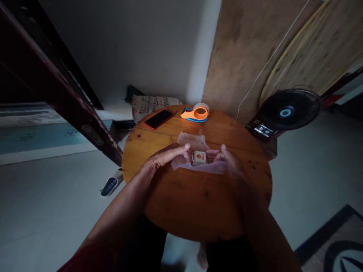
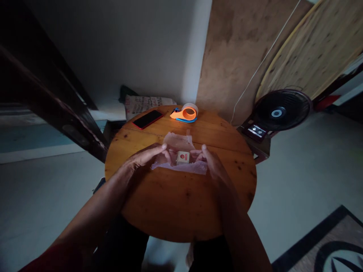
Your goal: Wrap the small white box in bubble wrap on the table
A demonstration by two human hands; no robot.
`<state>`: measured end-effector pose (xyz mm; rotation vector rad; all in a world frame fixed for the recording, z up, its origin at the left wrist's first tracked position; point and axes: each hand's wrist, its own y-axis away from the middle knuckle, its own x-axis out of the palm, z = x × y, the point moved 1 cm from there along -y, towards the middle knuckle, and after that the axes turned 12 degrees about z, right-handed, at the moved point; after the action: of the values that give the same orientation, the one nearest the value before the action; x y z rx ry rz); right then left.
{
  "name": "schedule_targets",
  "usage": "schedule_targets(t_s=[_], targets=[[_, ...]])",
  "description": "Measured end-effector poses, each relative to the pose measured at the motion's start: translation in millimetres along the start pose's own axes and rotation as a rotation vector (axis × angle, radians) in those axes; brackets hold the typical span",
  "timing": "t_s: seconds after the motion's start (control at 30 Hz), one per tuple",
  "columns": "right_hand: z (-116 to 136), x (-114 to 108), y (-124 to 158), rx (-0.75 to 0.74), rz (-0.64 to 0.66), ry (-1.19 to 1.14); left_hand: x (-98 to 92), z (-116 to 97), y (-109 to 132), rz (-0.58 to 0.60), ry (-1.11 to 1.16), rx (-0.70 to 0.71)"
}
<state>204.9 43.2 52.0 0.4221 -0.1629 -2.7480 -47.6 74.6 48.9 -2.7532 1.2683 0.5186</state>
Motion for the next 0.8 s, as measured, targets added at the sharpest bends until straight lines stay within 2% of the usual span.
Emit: schedule_targets(t_s=[0.13,0.4,0.53,0.67,0.8], targets=[[-1.6,-2.2,-1.7,-0.035,0.036,0.114,3.2,-5.2,-1.7,0.082,0.001,0.067],[-23.2,6.8,-13.2,-0.147,0.181,0.022,13.4,5.1,-12.9,-0.028,0.153,-0.043],[-36.5,14.8,-18.1,-0.206,0.124,0.174,15.2,10.6,-16.8,-0.055,0.153,-0.004],[-31.7,18.5,-15.6,-0.183,0.105,0.318,16.7,15.9,-17.3,-0.033,0.100,0.015],[-19.0,19.9,-9.5,-0.213,0.191,0.366,17.9,19.5,-17.6,-0.019,0.072,0.021]])
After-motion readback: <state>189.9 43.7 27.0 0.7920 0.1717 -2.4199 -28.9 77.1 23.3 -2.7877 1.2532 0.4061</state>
